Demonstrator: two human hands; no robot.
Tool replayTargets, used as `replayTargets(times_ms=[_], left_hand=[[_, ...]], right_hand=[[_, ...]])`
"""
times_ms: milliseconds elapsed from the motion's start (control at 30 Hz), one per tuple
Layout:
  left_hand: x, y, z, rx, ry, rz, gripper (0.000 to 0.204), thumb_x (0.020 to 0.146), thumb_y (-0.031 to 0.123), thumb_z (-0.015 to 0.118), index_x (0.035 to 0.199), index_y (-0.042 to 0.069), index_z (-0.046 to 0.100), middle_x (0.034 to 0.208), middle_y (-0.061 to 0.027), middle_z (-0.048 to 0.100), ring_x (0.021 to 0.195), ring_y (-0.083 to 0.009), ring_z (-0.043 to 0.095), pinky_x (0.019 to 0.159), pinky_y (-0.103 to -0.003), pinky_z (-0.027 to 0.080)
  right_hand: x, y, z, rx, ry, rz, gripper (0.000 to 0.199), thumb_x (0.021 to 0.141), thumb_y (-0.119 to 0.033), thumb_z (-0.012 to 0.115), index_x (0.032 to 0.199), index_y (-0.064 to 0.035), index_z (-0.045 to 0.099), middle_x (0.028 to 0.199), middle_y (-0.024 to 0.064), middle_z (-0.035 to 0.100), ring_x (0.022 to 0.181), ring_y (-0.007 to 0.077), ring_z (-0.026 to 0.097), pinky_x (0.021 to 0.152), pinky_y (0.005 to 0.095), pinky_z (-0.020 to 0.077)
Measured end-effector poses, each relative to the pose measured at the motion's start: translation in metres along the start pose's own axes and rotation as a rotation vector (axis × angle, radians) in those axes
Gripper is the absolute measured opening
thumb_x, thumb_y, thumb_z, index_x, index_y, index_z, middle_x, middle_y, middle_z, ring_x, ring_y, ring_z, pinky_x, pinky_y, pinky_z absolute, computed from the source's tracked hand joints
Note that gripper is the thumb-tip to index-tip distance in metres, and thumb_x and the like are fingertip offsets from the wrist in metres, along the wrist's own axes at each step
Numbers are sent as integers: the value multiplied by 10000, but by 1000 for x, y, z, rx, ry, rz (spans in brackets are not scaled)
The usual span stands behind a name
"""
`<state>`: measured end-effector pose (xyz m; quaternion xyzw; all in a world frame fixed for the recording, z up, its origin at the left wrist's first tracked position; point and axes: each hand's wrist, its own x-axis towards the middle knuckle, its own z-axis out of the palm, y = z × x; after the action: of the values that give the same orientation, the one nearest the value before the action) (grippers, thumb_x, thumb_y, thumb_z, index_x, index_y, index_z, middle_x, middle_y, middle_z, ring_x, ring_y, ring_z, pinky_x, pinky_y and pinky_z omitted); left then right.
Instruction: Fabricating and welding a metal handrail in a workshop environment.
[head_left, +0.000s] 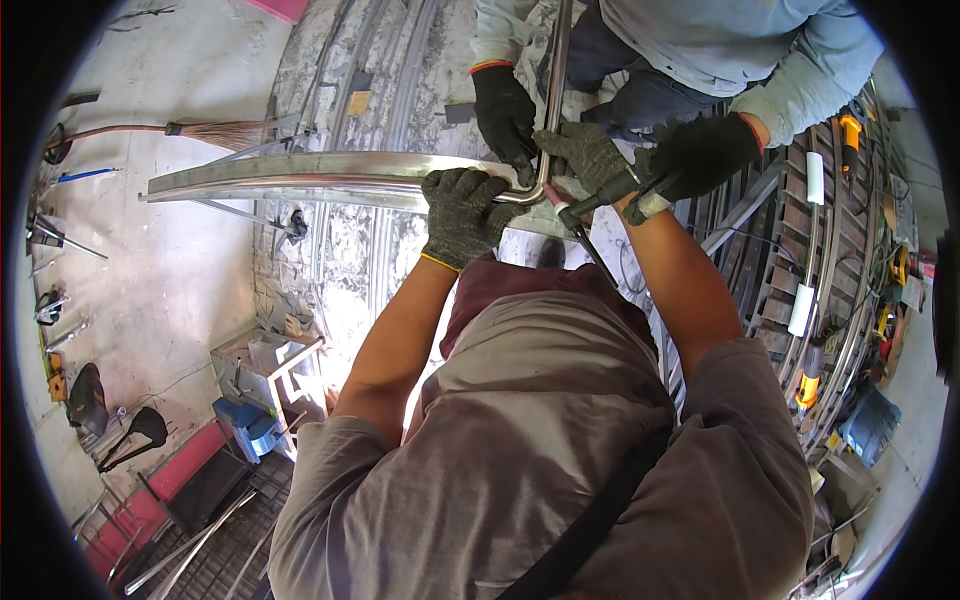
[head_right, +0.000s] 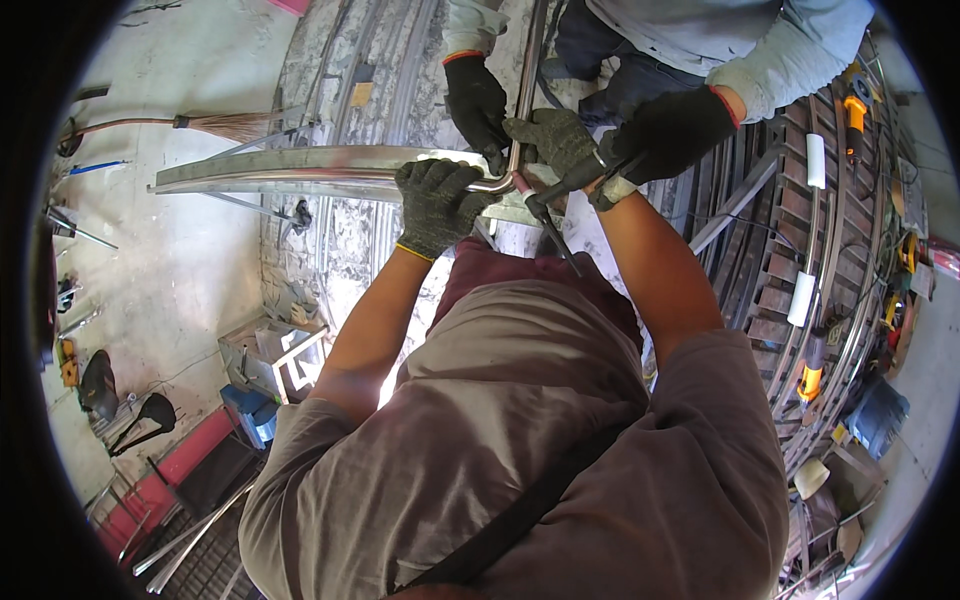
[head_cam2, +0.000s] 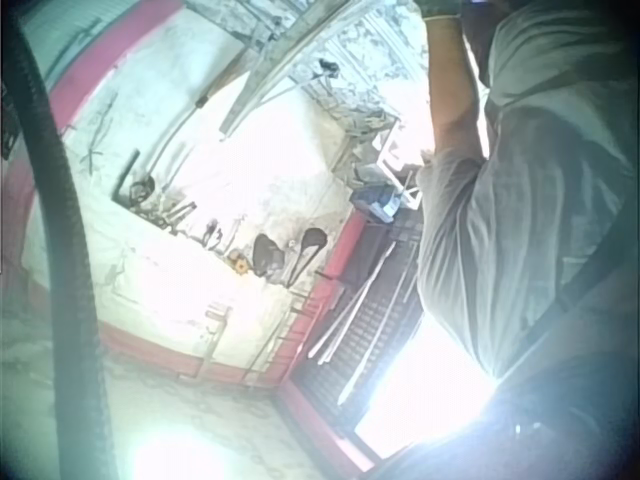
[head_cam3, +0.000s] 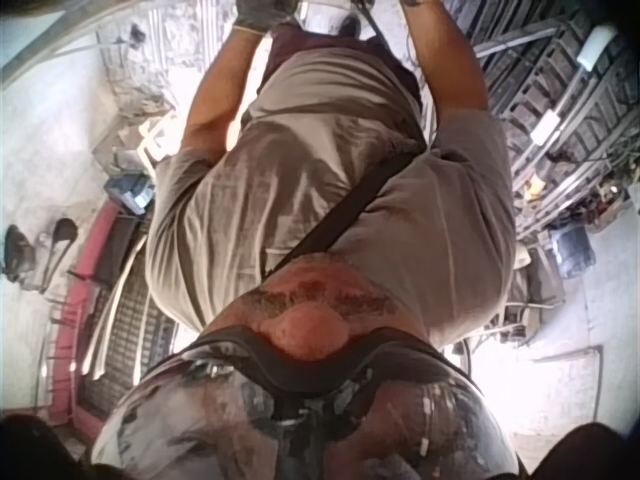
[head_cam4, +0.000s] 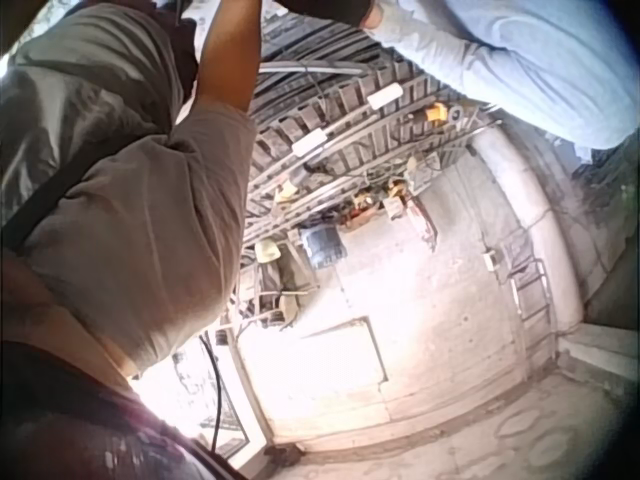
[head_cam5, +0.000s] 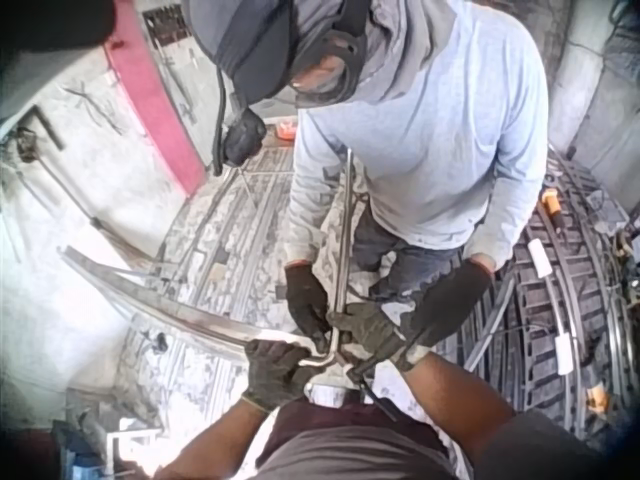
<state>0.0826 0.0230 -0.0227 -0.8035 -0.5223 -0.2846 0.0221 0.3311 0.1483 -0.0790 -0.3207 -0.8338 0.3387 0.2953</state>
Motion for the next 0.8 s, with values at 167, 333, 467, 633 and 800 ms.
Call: replayTargets(times_ms=[167, 333, 467, 633, 800], left_hand=[[0, 0, 3, 4, 11, -12, 391, 798, 499, 784, 1066, 218, 740, 1036, -22, 689, 1004, -300, 635, 918, -519, 408], [-6, -2, 9, -34, -23, -40, 394, 783, 475, 791, 1081, 225, 726, 1024, -45, 641, 1010, -325, 595, 910, -542, 376], [-11, -4, 5, -31, 2, -48, 391, 788, 480, 796, 1073, 218, 737, 1023, -38, 646, 993, -318, 601, 921, -544, 378], [-4, 0, 6, -33, 16, -37, 420, 776, 531, 818, 1052, 221, 749, 1029, -7, 663, 1033, -276, 603, 963, -522, 371], [-5, 0, 5, -25, -27, -47, 425, 777, 514, 818, 1072, 214, 754, 1041, -7, 665, 1038, -277, 605, 967, -522, 368]], right_hand=[[2, 0, -5, -93, -78, -28, 309, 954, -74, 656, 1244, -113, 753, 876, 105, 682, 676, 217, 681, 597, 338, 558], [6, -14, -7, 72, -64, 158, 222, 1008, -133, 652, 1194, -93, 769, 851, 93, 690, 663, 193, 672, 592, 329, 544], [18, -38, -8, 513, -96, 669, 213, 1035, -198, 657, 1148, -69, 783, 887, 89, 719, 680, 149, 667, 599, 304, 535], [2, -7, -3, 241, -89, 292, 235, 1024, -152, 644, 1215, -81, 761, 933, 96, 725, 722, 177, 698, 625, 305, 565], [1, 5, -2, 218, -101, 225, 216, 1027, -173, 653, 1191, -84, 762, 883, 95, 712, 686, 172, 687, 600, 311, 553]])
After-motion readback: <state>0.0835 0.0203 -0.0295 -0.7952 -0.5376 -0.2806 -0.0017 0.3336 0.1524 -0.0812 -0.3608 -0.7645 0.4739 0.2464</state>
